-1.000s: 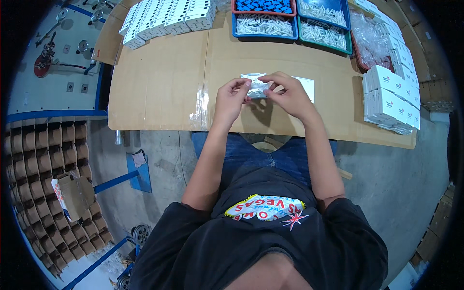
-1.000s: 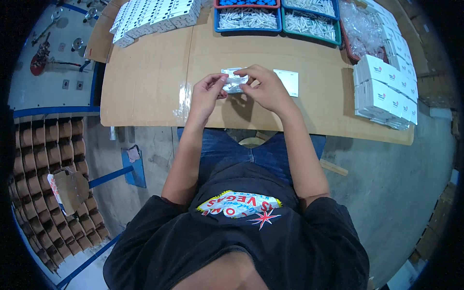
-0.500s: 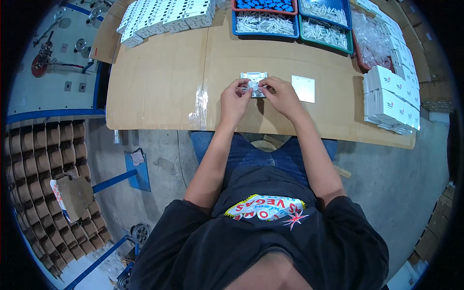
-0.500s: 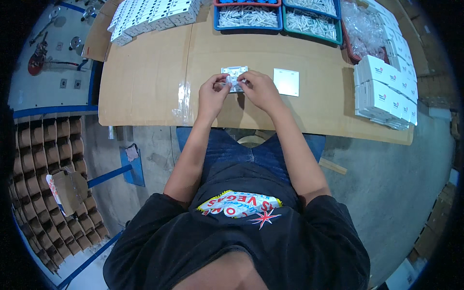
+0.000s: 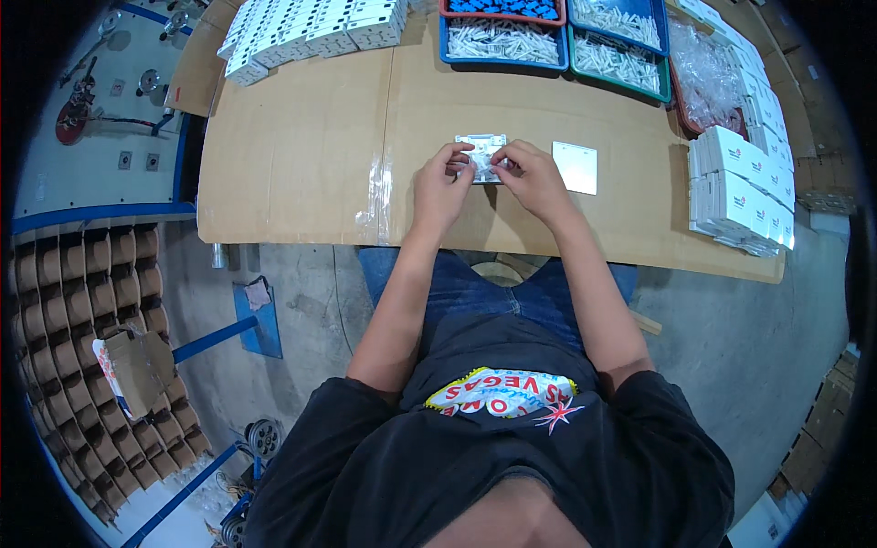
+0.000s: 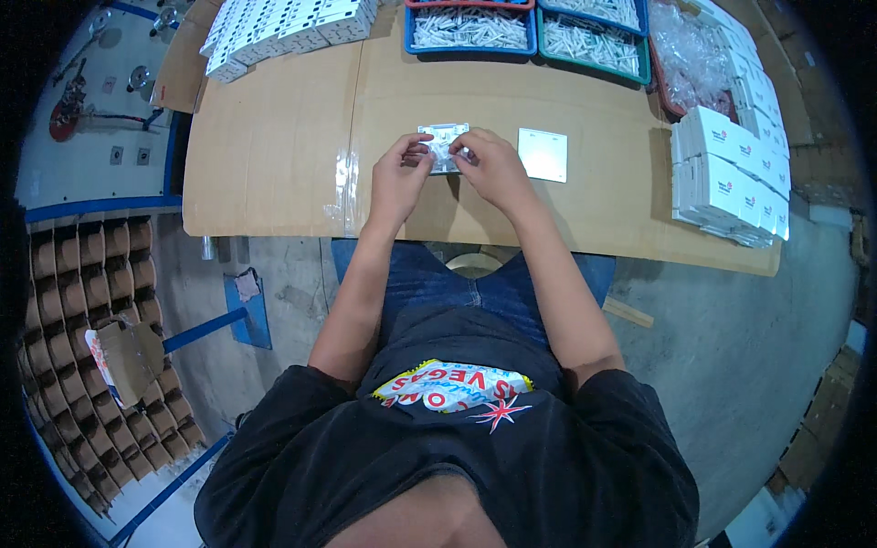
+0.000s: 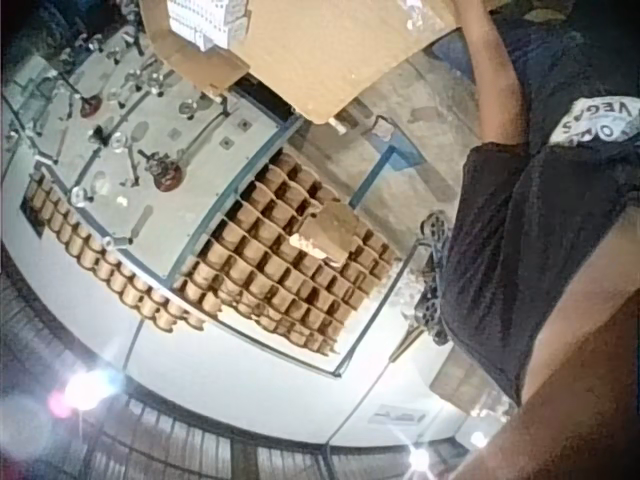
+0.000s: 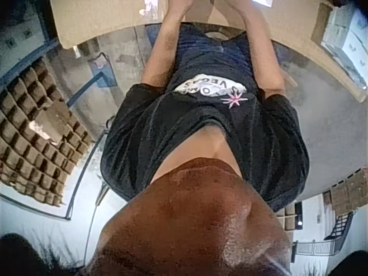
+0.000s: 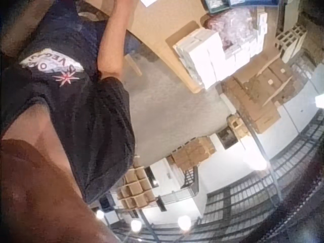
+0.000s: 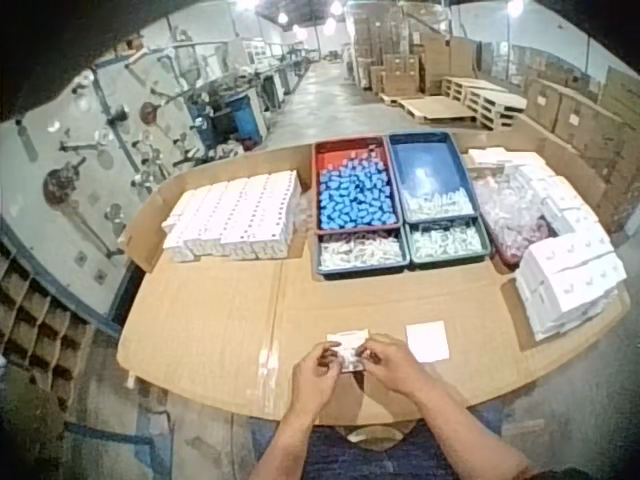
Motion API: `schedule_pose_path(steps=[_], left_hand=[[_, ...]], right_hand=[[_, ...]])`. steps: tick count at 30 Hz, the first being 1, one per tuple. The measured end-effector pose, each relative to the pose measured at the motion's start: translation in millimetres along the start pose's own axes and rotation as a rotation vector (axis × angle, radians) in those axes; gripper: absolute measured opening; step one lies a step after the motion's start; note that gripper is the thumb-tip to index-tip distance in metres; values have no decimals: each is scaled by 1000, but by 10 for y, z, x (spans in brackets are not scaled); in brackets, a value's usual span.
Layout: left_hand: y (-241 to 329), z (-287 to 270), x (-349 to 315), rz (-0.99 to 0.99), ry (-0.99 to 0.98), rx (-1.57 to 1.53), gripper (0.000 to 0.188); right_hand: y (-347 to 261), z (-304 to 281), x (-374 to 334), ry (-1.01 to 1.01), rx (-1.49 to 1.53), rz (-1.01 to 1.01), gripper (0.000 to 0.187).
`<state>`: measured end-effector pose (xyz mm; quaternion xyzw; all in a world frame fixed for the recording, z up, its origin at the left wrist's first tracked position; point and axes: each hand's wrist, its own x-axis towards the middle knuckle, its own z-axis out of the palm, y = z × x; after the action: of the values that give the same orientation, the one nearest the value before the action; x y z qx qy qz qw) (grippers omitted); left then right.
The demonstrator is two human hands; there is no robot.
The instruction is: The person assembles a small electrical switch unit by hand. They open a white cardboard box, place a plastic bag containing white plastic parts into the box, add a blue plastic component, and then close the box. The process is performed at a table with trays of parts and stacks of boxes.
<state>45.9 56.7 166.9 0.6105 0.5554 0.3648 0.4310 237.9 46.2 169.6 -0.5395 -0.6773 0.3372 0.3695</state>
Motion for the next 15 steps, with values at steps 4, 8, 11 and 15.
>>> schedule_pose_path(steps=[4,8,11,15], left_hand=[[-115,-22,29,184,82,337,26],[-200,-4,41,206,126,373,23],[-168,15,10,254,143,436,22],[-198,1,10,319,138,501,21]], right_hand=[[48,74,3,40,-66,-23,11],[131,111,8,57,-115,-66,12],[137,117,5,52,-129,-52,12],[80,120,4,47,-149,-54,11]])
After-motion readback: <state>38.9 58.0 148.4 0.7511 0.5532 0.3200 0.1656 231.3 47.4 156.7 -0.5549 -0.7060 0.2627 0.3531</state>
